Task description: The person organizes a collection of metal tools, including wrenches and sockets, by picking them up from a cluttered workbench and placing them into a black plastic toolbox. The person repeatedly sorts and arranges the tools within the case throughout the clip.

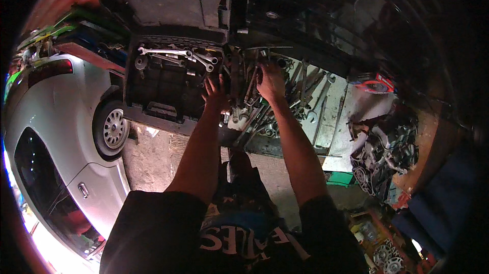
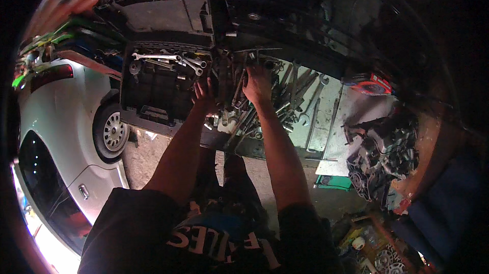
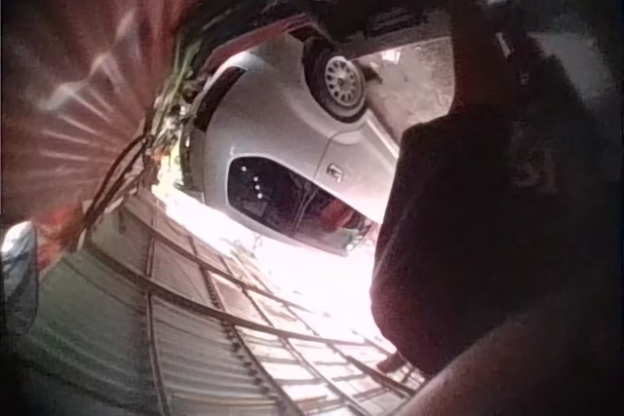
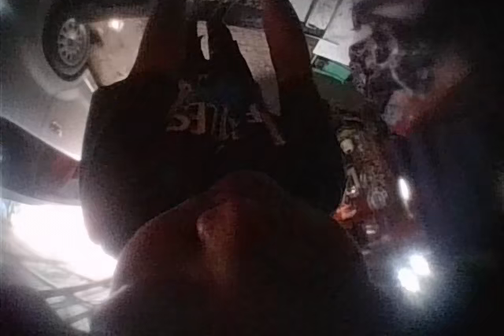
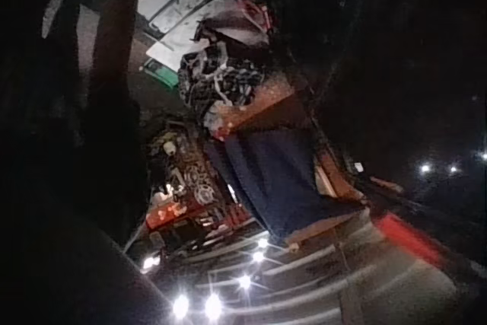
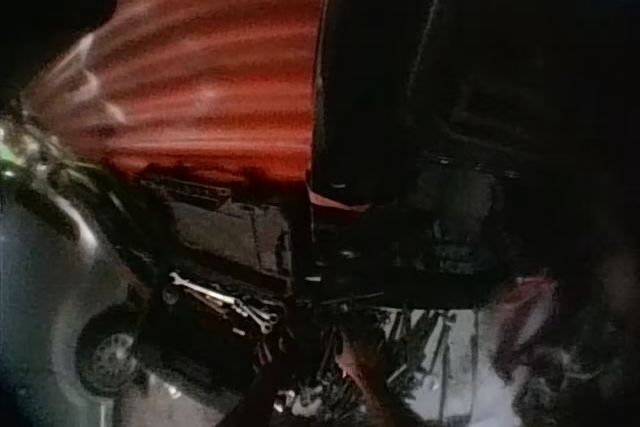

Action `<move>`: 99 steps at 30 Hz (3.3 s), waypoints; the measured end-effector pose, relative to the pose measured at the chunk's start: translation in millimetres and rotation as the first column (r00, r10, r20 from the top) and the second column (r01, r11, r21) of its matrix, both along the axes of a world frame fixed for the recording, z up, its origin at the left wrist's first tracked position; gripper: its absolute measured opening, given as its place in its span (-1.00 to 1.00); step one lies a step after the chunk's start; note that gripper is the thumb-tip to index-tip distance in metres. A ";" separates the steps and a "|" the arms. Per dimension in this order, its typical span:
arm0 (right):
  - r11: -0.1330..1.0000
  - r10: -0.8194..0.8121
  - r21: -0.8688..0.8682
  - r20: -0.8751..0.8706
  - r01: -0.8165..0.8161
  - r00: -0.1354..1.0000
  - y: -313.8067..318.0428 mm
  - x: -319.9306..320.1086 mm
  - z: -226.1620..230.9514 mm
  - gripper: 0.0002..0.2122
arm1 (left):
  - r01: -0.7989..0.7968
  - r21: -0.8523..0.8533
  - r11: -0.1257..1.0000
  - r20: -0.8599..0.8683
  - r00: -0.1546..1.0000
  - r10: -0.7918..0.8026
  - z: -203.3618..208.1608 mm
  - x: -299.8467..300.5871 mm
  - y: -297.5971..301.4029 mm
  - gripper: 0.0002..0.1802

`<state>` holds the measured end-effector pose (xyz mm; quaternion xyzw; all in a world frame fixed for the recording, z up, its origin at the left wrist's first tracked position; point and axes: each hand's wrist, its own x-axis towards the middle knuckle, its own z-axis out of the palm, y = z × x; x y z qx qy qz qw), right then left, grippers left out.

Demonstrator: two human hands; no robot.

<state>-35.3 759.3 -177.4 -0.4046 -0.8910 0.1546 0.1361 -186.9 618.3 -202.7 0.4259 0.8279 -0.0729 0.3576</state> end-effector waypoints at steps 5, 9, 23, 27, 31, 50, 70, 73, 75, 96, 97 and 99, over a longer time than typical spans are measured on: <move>0.967 0.255 -0.002 0.005 -0.255 0.967 4.6 -37.4 13.1 -0.48 | -0.023 0.084 0.996 -0.028 0.999 0.026 -9.9 -6.3 -8.7 0.40; 0.963 0.258 0.033 0.158 -0.266 0.953 7.0 -38.4 -0.4 -0.49 | -0.013 0.002 1.000 -0.013 1.000 0.013 -1.6 -5.0 1.7 0.39; 0.972 -0.162 -0.141 0.183 0.189 0.970 -6.3 -69.5 -5.7 -0.68 | -0.038 -0.123 0.992 -0.006 0.999 0.037 15.0 -9.5 -2.4 0.39; 0.958 -0.272 -0.069 0.093 0.279 0.958 18.1 -58.1 -24.3 -0.73 | -0.029 -0.062 0.998 0.001 1.000 0.029 4.1 -5.5 2.6 0.41; 0.997 -0.057 0.066 0.191 0.045 0.980 33.2 -64.8 -30.5 -0.70 | -0.019 -0.108 0.994 -0.003 1.000 0.019 3.4 -7.4 1.6 0.38; 0.806 -0.335 -0.379 0.342 0.455 0.878 27.7 -110.2 -31.8 -0.41 | -0.072 -0.053 0.996 -0.042 0.997 0.070 -4.3 -5.5 -3.6 0.29; 0.261 -0.959 -0.945 -0.229 0.197 0.169 55.3 -43.8 -38.3 -0.61 | -0.040 -0.003 0.999 -0.077 0.996 0.040 -11.7 -2.6 -5.0 0.31; 0.492 -0.818 -0.835 -0.347 0.246 0.458 72.2 6.6 -71.4 -0.53 | 0.019 -0.005 1.000 -0.087 0.996 -0.019 -2.5 1.7 9.8 0.31; 0.339 -0.902 -0.938 -0.303 0.070 0.307 44.4 -4.3 -32.3 -0.58 | -0.022 -0.037 0.999 -0.111 0.994 0.017 -10.0 -4.5 -6.1 0.31; 0.899 -0.194 -0.355 0.204 0.257 0.960 8.0 69.5 -4.4 -0.71 | 0.003 0.023 1.000 -0.093 0.996 -0.001 -17.7 -2.4 -2.0 0.19; 0.875 -0.246 -0.374 0.205 0.308 0.947 4.3 66.4 2.6 -0.72 | 0.003 0.038 0.999 -0.079 0.997 0.000 -12.3 -0.6 -0.3 0.18; 0.895 -0.327 -0.299 0.067 0.332 0.943 -8.7 67.9 11.8 -0.73 | 0.004 0.119 0.993 -0.163 0.987 0.015 -28.6 1.2 -6.2 0.17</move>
